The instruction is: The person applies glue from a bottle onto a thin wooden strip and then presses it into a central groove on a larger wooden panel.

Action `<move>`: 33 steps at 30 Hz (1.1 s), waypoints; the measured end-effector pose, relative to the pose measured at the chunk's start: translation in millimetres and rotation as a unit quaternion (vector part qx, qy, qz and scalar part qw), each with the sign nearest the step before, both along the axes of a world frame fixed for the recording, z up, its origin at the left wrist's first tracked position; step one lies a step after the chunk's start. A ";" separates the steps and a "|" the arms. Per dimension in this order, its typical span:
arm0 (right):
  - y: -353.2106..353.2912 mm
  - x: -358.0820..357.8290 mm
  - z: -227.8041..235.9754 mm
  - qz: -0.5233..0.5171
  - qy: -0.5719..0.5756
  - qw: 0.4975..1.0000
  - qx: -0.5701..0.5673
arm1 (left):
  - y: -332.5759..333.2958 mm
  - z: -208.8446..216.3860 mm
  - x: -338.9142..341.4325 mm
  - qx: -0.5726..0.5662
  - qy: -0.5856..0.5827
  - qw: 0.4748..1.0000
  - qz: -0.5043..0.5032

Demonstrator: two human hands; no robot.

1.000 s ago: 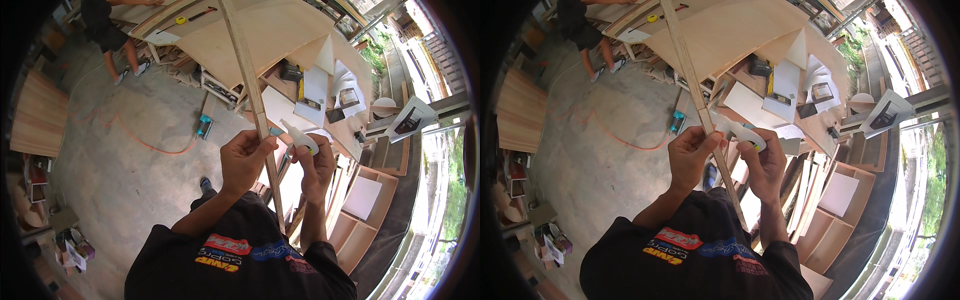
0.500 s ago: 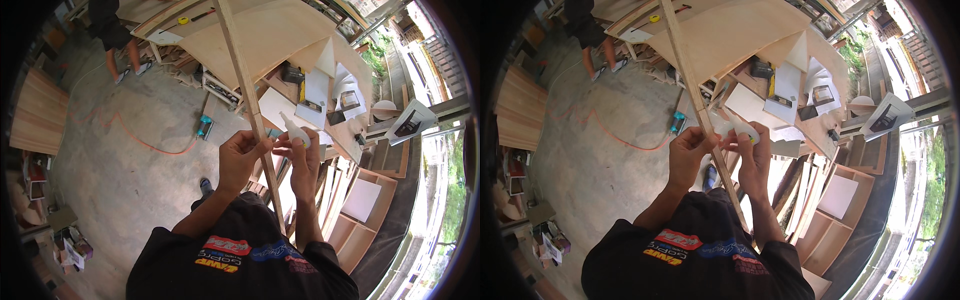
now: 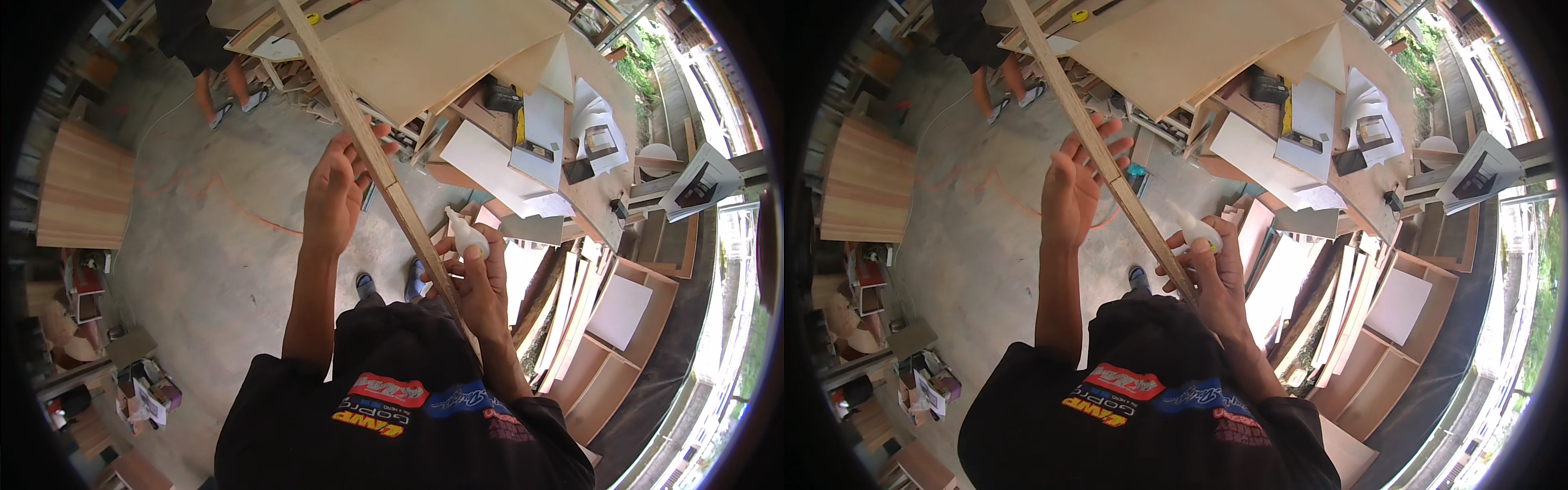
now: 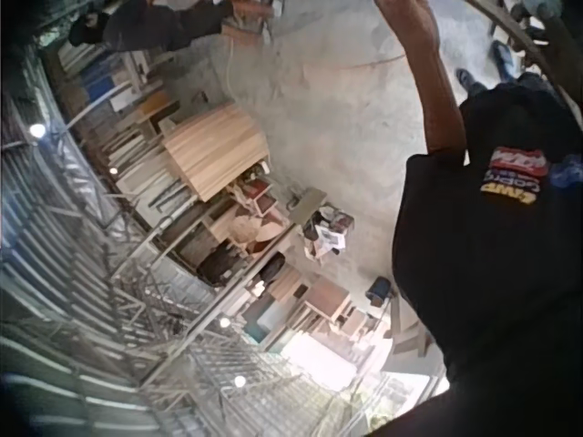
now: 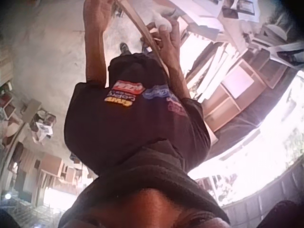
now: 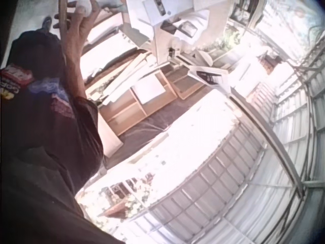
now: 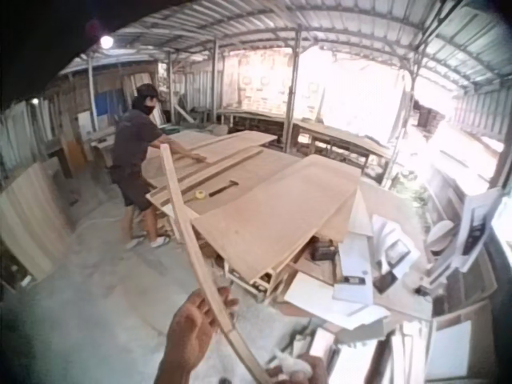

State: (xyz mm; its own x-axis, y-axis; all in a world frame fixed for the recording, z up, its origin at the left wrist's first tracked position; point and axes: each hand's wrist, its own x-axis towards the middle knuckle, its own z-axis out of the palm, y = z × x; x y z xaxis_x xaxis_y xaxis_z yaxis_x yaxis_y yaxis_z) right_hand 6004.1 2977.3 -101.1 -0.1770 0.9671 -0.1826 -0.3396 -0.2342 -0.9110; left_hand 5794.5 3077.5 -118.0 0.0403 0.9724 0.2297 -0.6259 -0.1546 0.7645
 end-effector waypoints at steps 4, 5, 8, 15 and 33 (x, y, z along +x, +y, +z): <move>-4.1 0.1 -4.4 0.019 0.017 1.000 -0.015 | 4.7 8.2 -9.4 -0.007 0.073 0.997 0.004; -5.4 -0.8 -4.1 0.021 0.014 1.000 -0.018 | 4.9 7.0 -7.4 0.002 0.063 0.998 0.004; -8.7 -3.1 4.1 0.028 -0.009 1.000 -0.003 | 4.1 6.5 2.3 0.008 0.047 0.999 0.021; -5.9 3.9 20.4 0.056 -0.062 0.996 0.022 | -13.0 -9.5 8.1 -0.018 0.071 0.997 0.033; -6.5 2.1 23.9 0.027 -0.268 0.959 0.089 | -30.6 3.4 8.9 0.020 0.177 0.982 0.068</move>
